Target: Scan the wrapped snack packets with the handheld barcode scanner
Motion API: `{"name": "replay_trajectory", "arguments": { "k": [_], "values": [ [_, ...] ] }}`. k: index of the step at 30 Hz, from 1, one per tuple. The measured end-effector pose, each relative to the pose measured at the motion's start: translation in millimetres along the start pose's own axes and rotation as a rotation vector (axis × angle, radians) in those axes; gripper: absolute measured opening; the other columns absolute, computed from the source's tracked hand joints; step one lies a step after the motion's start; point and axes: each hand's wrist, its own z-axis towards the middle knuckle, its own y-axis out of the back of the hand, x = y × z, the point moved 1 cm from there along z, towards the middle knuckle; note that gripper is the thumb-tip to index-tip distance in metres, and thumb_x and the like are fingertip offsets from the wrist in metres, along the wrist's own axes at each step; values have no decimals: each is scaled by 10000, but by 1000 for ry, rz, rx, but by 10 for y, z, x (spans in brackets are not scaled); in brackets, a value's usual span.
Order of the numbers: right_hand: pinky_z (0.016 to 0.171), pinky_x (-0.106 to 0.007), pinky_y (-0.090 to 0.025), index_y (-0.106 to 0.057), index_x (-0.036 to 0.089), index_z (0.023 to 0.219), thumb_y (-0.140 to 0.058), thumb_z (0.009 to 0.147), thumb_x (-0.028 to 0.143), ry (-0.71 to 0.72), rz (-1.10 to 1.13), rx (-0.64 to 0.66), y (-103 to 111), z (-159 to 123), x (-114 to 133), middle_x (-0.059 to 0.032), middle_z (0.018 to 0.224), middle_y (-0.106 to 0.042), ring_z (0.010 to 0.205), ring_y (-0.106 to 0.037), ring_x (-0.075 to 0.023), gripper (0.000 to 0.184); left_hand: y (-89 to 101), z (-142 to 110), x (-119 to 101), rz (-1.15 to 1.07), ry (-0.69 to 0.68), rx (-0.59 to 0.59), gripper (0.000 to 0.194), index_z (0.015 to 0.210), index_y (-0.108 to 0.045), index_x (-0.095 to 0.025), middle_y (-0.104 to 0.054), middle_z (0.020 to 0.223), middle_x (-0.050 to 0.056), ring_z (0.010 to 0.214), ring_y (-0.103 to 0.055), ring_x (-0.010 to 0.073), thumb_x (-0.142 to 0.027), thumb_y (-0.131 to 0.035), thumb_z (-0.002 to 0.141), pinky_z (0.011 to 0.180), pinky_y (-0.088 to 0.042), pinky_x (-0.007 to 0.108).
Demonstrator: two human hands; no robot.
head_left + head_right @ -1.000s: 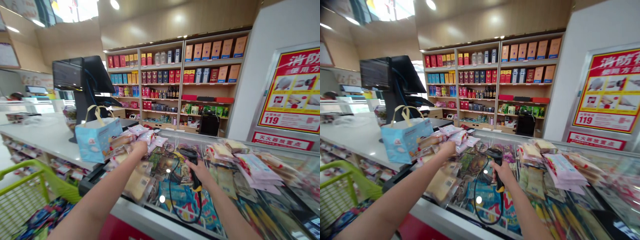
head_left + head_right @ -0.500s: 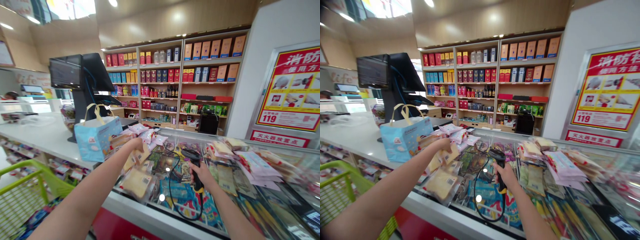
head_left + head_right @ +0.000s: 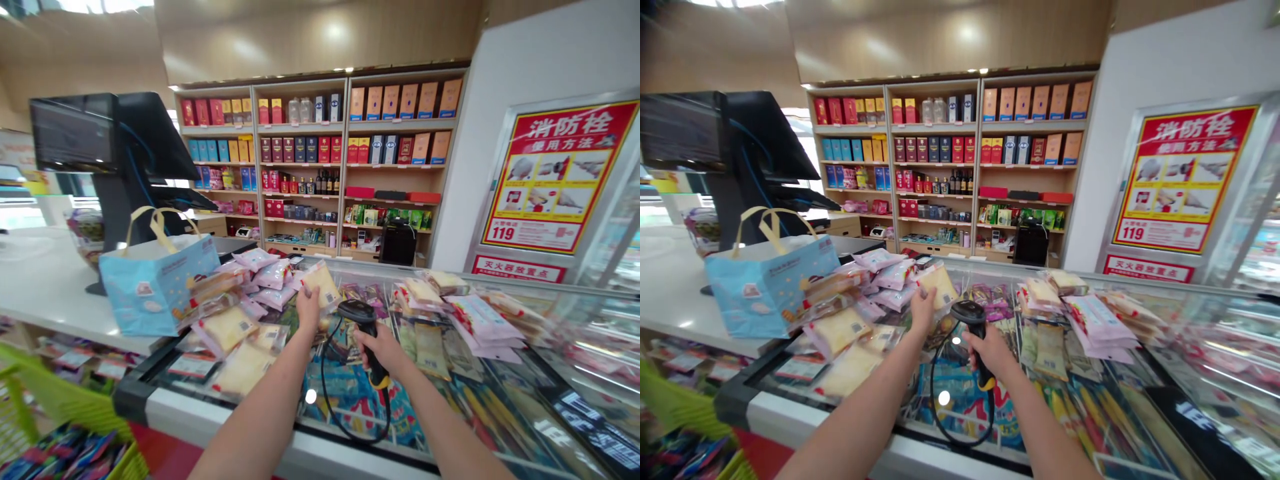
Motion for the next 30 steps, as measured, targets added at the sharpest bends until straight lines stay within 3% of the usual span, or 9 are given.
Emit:
{"name": "replay_trajectory", "arguments": {
  "k": [8,25,30],
  "values": [
    [412,-265,-448,-479,220,693,-675,657,509,32,-96,43,-34,-5,10,59,499,-505,369,-493,-110,352,111,-46,16,60,-14,-10,209,901,-637,-155,-693,897,74,851,-666,219,-305,-616,758,807,-521,325],
    [408,-254,-453,-486,218,707,-671,689,477,30,-104,56,-31,9,-33,66,480,-505,366,-498,-111,319,56,-96,49,52,-20,11,218,880,-636,-155,-706,872,64,819,-662,206,-314,-649,731,765,-524,304],
    [395,-246,-451,-488,214,656,-656,711,481,2,-87,9,41,49,-38,61,454,-497,361,-487,-109,320,-94,-137,114,-29,64,34,256,1003,-621,-147,-712,989,85,880,-679,195,-239,-610,764,779,-537,287]
  ]
}}
